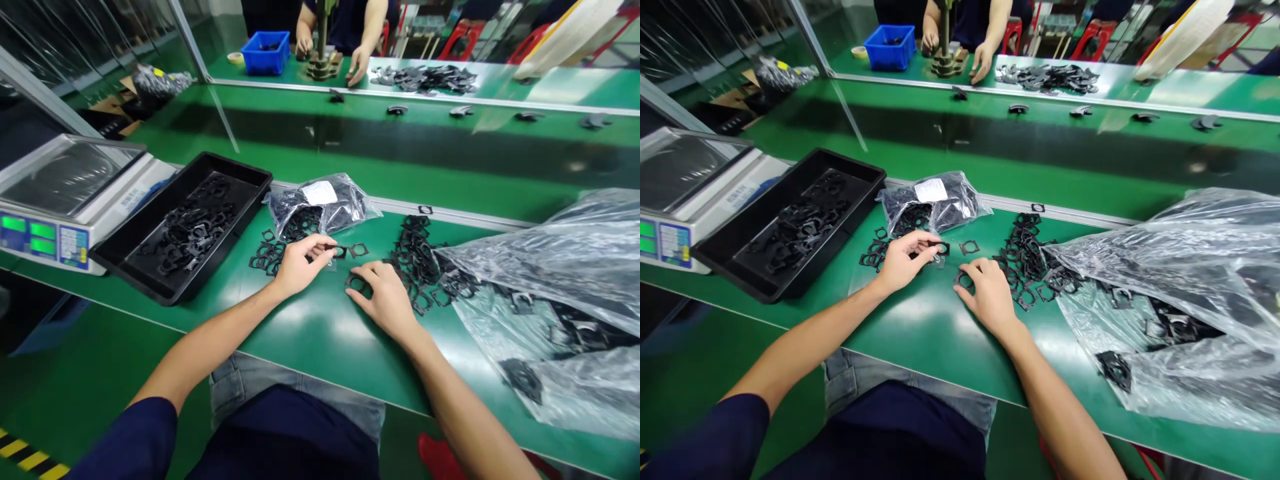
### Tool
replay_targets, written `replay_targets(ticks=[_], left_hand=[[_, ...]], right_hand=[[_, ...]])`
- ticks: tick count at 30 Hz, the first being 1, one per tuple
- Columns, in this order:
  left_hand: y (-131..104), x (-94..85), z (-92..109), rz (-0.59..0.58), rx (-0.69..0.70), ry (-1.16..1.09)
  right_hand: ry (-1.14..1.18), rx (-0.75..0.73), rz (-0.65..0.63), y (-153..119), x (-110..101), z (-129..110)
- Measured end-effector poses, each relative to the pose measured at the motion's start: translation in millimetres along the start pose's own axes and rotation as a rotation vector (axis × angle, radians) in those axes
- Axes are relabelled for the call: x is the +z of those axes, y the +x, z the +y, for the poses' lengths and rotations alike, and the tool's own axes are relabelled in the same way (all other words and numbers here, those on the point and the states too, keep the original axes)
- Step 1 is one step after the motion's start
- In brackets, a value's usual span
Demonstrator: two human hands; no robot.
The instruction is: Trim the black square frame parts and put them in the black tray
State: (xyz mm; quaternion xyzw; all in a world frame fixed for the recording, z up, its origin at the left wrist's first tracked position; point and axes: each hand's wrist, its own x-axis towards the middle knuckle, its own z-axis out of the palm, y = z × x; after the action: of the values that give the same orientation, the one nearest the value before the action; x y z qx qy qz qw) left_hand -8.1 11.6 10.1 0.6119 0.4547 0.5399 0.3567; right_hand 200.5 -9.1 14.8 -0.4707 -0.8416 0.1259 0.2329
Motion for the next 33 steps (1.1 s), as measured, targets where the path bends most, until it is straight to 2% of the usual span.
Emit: replay_targets(ticks=[3,5,7,9,12,13,15,16,17,19,21,24,27,30,33], left_hand=[[9.1,-15.5,7.7,0.053,0.03,0.059],[12.8,-36.7,16.4,0.058,0.074,0.173],[14.3,-67.9,25.4,0.082,0.124,0.352],[14.2,-106.6,32.1,0.164,0.153,0.573],[12.4,-165.6,34.4,0.309,0.116,0.919],[11.5,-181.5,33.2,0.319,0.084,1.009],[9.3,-202.1,29.1,0.269,0.034,1.16],[7.8,-205.6,26.9,0.248,0.03,1.212],[6.1,-204.2,25.1,0.231,0.041,1.242],[2.0,-187.7,22.8,0.19,0.107,1.23],[-2.7,-157.4,21.8,0.068,0.194,1.133],[-8.4,-102.6,18.8,-0.196,0.268,1.004],[-8.8,-58.2,12.0,-0.312,0.241,1.009],[-4.8,-37.5,5.4,-0.31,0.179,1.059],[-1.1,-38.7,4.7,-0.302,0.173,1.05]], right_hand=[[-0.066,-0.044,-0.061,0.0,3.9,2.0],[-0.061,-0.068,-0.061,-0.3,5.9,2.3],[-0.057,-0.088,-0.045,-0.5,7.4,2.6],[-0.063,-0.1,-0.02,-0.6,8.3,3.0],[-0.09,-0.11,0.01,-0.4,8.6,3.1],[-0.106,-0.112,0.012,-0.4,8.5,3.0],[-0.142,-0.101,0.015,-0.1,8.0,2.6],[-0.156,-0.089,0.017,0.0,7.7,2.3],[-0.166,-0.077,0.018,0.2,7.4,2.0],[-0.175,-0.06,0.018,0.5,6.8,1.0],[-0.183,-0.061,0.012,0.6,6.3,0.0],[-0.216,-0.058,0.02,0.2,5.9,-0.5],[-0.234,-0.045,0.036,-0.2,5.9,0.0],[-0.222,-0.054,0.019,-0.5,5.9,0.1],[-0.186,-0.042,0.012,-0.8,6.2,-1.4]])
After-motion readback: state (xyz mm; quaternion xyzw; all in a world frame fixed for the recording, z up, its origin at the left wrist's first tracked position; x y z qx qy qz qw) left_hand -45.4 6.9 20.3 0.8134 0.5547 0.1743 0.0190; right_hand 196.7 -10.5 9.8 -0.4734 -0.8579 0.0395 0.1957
